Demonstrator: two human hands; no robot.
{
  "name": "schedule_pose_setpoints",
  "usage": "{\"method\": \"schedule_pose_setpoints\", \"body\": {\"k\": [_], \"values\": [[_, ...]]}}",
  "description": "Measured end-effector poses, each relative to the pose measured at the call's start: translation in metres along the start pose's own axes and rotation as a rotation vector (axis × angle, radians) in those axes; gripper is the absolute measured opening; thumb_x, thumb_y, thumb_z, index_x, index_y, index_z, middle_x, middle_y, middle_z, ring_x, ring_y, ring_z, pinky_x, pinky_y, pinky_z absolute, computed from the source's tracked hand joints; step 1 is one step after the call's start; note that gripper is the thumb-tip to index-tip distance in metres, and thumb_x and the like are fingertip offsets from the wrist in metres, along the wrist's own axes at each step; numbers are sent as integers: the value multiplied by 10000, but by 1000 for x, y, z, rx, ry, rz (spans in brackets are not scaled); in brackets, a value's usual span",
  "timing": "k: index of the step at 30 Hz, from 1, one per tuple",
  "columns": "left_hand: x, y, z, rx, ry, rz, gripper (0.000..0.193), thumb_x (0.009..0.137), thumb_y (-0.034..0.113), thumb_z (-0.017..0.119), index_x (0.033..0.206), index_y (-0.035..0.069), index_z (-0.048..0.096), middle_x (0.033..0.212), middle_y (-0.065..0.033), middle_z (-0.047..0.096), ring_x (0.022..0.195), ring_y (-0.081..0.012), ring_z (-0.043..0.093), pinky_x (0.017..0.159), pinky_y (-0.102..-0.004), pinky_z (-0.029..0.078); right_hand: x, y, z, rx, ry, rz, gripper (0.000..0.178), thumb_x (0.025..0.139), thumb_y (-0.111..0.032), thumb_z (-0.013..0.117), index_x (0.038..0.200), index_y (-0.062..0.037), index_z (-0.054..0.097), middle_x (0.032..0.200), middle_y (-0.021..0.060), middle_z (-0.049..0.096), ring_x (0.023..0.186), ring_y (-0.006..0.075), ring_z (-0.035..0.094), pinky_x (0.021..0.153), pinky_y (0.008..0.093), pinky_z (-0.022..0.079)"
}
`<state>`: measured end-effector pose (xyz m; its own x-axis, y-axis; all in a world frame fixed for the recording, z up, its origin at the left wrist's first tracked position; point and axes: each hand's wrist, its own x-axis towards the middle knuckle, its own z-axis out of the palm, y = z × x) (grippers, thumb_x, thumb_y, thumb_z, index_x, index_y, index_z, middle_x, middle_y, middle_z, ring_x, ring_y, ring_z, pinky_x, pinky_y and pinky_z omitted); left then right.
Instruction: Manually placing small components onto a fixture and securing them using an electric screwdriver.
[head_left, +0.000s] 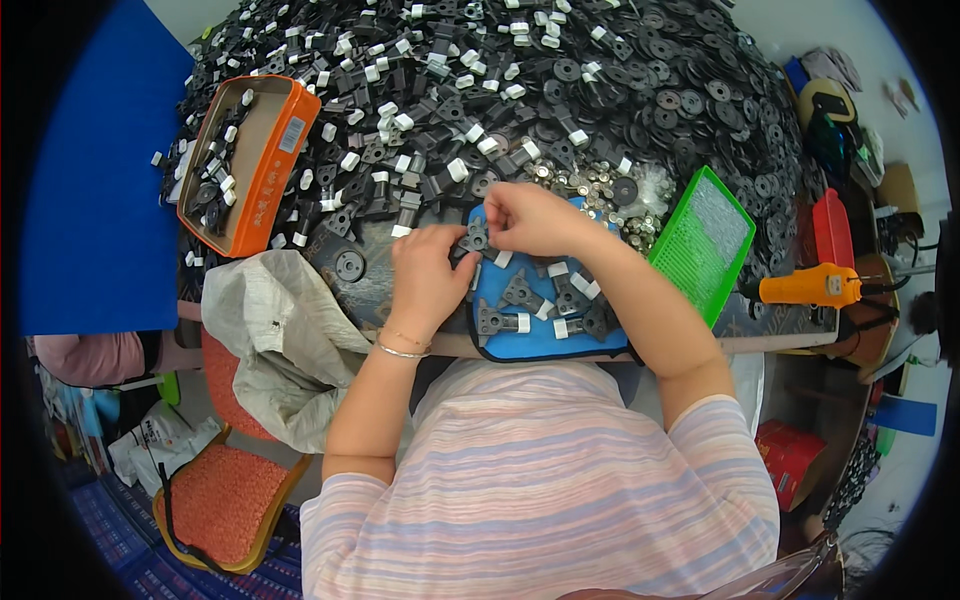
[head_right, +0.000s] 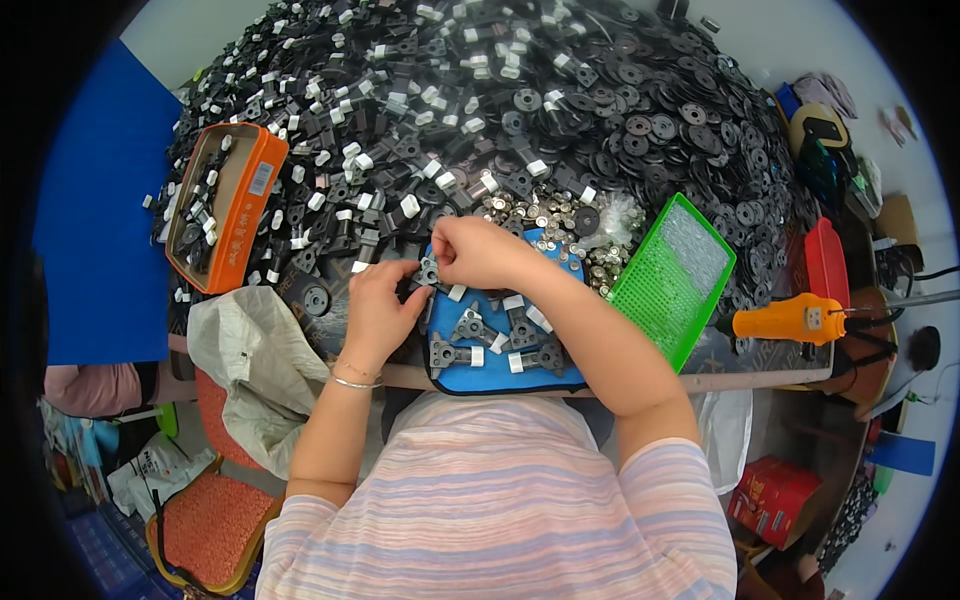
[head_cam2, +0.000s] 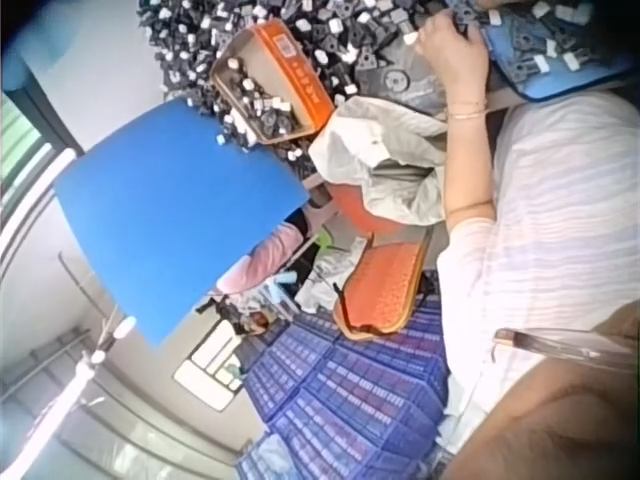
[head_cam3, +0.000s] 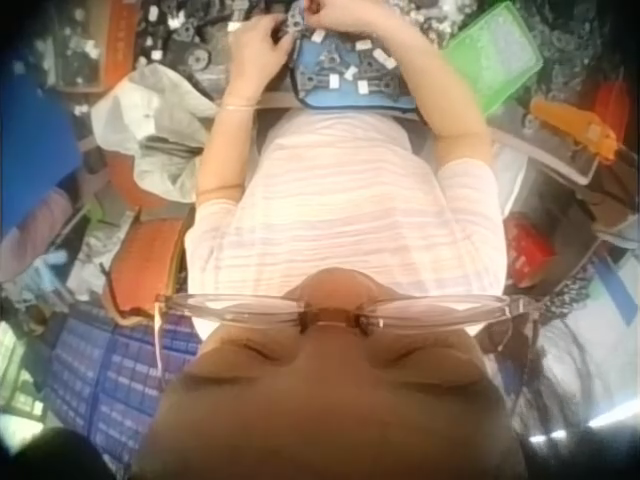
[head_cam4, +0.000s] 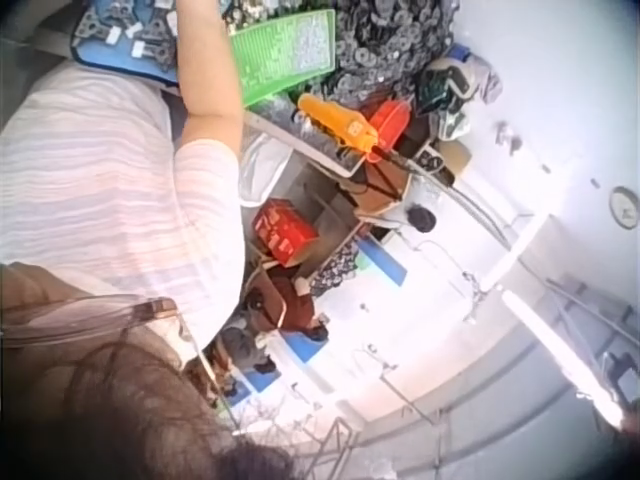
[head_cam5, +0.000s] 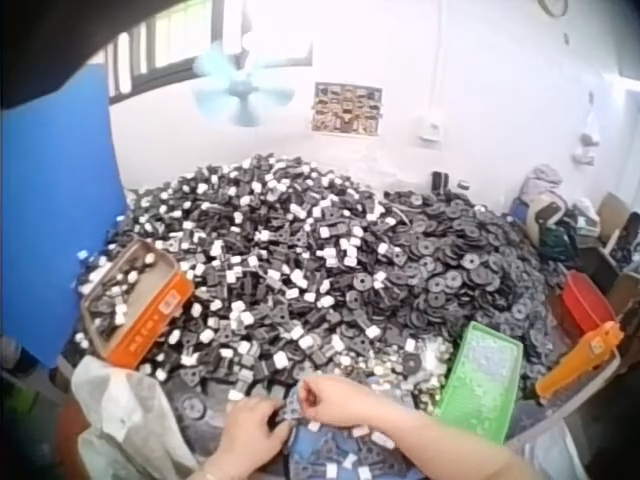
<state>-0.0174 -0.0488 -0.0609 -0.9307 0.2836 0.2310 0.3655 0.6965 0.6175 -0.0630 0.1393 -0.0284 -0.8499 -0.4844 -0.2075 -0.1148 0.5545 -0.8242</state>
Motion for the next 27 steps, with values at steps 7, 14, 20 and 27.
{"method": "schedule_pose_setpoints", "body": {"k": [7, 14, 20, 27], "values": [[-1, 0, 0, 8, 35, 38, 272, 693, 161, 731, 932, 62, 650, 860, -81, 637, 819, -288, 573, 776, -385, 399, 16, -6, 15, -204, 94, 7, 182, 655, -80, 673, 781, -34, 550, 731, 100, 644, 734, 286, 635, 631, 374, 489], [0, 0, 0, -28, -13, -9, 268, 697, 170, 716, 933, 59, 656, 906, -92, 634, 883, -283, 562, 827, -385, 372, 12, -12, 17, -281, 148, 30, 186, 658, -82, 693, 755, -45, 538, 712, 91, 647, 702, 267, 635, 617, 355, 484], [-3, -3, -5, -37, 34, -10, 260, 703, 163, 719, 931, 58, 652, 894, -78, 633, 879, -276, 564, 829, -386, 374, -12, 10, -40, -174, 369, 136, 197, 671, -74, 729, 765, -38, 559, 756, 78, 653, 709, 217, 635, 631, 327, 486], [2, 4, -4, -58, 42, 1, 262, 705, 161, 724, 936, 60, 652, 877, -76, 627, 872, -271, 567, 819, -386, 383, -42, 51, -64, -463, 313, 293, 151, 683, -106, 677, 791, -97, 571, 770, 88, 636, 786, 291, 621, 648, 408, 472]]}}
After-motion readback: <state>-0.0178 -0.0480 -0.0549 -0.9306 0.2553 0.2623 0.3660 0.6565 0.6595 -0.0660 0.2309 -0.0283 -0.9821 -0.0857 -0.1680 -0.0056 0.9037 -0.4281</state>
